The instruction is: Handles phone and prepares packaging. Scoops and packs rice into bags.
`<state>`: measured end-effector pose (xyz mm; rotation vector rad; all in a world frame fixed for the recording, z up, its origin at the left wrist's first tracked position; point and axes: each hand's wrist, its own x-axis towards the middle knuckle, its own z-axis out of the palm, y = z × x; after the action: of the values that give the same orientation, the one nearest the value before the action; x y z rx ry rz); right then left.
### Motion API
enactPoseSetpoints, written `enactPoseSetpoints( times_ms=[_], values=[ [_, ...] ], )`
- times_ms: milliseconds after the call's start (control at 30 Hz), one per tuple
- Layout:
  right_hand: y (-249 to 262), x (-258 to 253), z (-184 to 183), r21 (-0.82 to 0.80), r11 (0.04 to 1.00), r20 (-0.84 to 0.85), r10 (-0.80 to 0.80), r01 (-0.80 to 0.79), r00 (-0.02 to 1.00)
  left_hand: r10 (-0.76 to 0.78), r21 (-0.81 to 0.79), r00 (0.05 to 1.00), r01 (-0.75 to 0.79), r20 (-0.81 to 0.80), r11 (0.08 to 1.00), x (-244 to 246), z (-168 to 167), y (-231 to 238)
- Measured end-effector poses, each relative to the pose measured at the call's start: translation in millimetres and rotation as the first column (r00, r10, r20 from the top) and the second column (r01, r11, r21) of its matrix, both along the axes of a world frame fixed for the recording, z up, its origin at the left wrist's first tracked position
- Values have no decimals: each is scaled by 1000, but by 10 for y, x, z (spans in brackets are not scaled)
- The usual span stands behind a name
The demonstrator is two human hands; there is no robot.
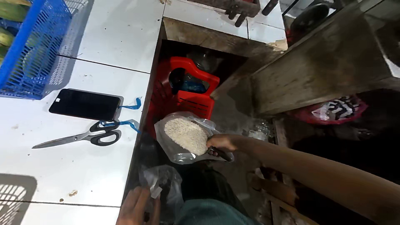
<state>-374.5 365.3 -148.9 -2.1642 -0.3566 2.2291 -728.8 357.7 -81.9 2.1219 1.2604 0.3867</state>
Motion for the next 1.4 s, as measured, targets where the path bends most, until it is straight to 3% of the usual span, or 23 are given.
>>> enactPoseSetpoints(
  times_ms=[367,633,1000,1267,1300,1367,1400],
  values=[
    [34,38,132,-79,995,59,69,-64,996,-19,27,1000,20,-23,999,-54,102,49],
    [-53,194,300,-25,990,-15,139,-139,990,-44,-38,998,42,-47,998,-68,232,88],
    [-73,270,810,-2,990,-18,140,-140,990,-118,-86,990,111,-83,990,-12,294,285],
    [-40,390,1428,28,979,131,196,-202,972,-181,69,980,187,-83,980,316,85,629],
    [-80,476,1463,75,975,108,200,-209,974,-196,42,977,200,-87,979,366,114,695],
    [-139,905,1238,135,981,-231,164,-136,959,-236,-56,967,232,-92,971,476,197,853],
    [-157,975,1207,124,987,-285,137,-106,949,-267,-85,960,260,-88,962,533,233,932]
  ],
)
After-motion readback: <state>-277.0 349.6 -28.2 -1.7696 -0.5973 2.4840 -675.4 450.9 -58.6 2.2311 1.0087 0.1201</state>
